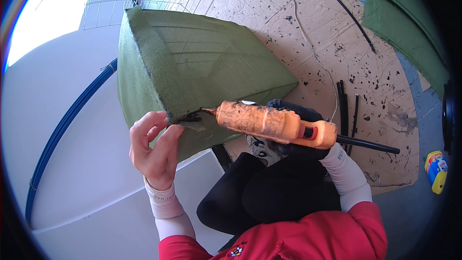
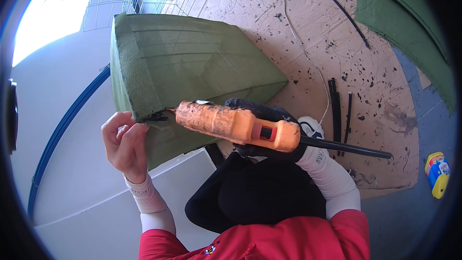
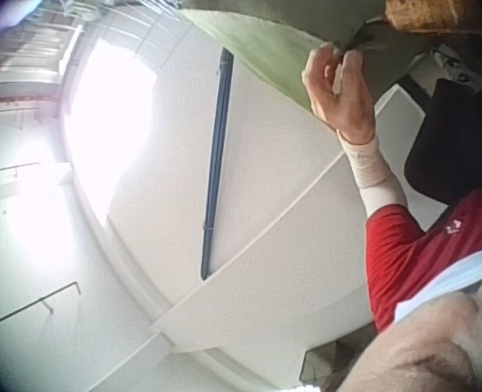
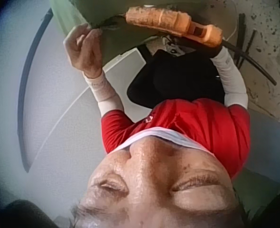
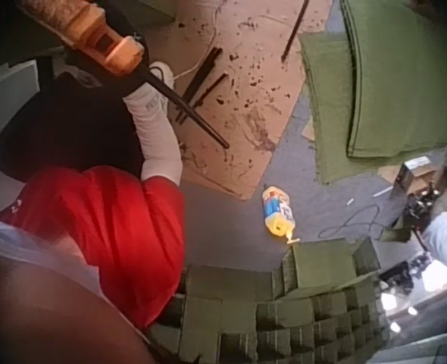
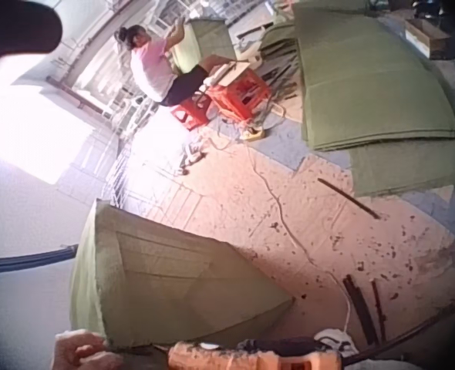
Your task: The person aligns the green fabric covering a frame by hand, applies hot glue along the edges using a glue gun, and presses the fabric down by hand to secure it.
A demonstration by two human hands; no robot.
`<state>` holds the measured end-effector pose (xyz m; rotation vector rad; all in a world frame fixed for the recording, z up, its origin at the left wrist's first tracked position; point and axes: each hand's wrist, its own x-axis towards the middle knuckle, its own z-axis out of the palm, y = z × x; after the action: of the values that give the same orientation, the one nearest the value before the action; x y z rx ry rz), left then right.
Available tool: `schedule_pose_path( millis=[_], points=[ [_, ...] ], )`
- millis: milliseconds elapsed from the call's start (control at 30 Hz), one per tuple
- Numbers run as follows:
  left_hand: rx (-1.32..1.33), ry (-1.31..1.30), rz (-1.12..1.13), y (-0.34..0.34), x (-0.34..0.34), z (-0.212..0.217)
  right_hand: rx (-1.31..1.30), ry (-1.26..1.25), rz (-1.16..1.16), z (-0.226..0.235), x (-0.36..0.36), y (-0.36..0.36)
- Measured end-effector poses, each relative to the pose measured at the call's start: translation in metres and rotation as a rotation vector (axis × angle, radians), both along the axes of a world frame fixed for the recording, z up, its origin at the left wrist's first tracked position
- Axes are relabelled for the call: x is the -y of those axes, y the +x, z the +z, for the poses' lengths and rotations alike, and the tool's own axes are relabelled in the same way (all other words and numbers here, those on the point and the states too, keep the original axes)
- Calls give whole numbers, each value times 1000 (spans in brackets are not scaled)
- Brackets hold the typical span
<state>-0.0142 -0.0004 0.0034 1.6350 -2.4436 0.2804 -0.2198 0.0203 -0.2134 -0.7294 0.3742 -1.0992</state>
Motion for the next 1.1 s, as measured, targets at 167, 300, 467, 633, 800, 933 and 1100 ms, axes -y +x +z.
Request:
schedule_pose_path(
  millis=[167,300,467,633,800,933,1100],
  points=[
    [18,-4,15,2,-2,5,-233,-352,-72,12,12,-2],
    [35,34,-41,6,-2,6,-242,-320,-73,3,10,-1],
    [3,23,-88,-2,5,0,-1080,-704,-263,-221,-84,-16],
    [42,24,-69,5,-2,6,179,118,-84,-256,-54,-93],
    [34,-26,-18,2,-1,4,191,484,-479,-331,-75,-163],
    [35,-10,-57,3,1,3,58,953,-478,-380,-133,-221],
    [26,5,-88,7,1,4,-1129,878,-568,-345,-164,-281]
  ],
)
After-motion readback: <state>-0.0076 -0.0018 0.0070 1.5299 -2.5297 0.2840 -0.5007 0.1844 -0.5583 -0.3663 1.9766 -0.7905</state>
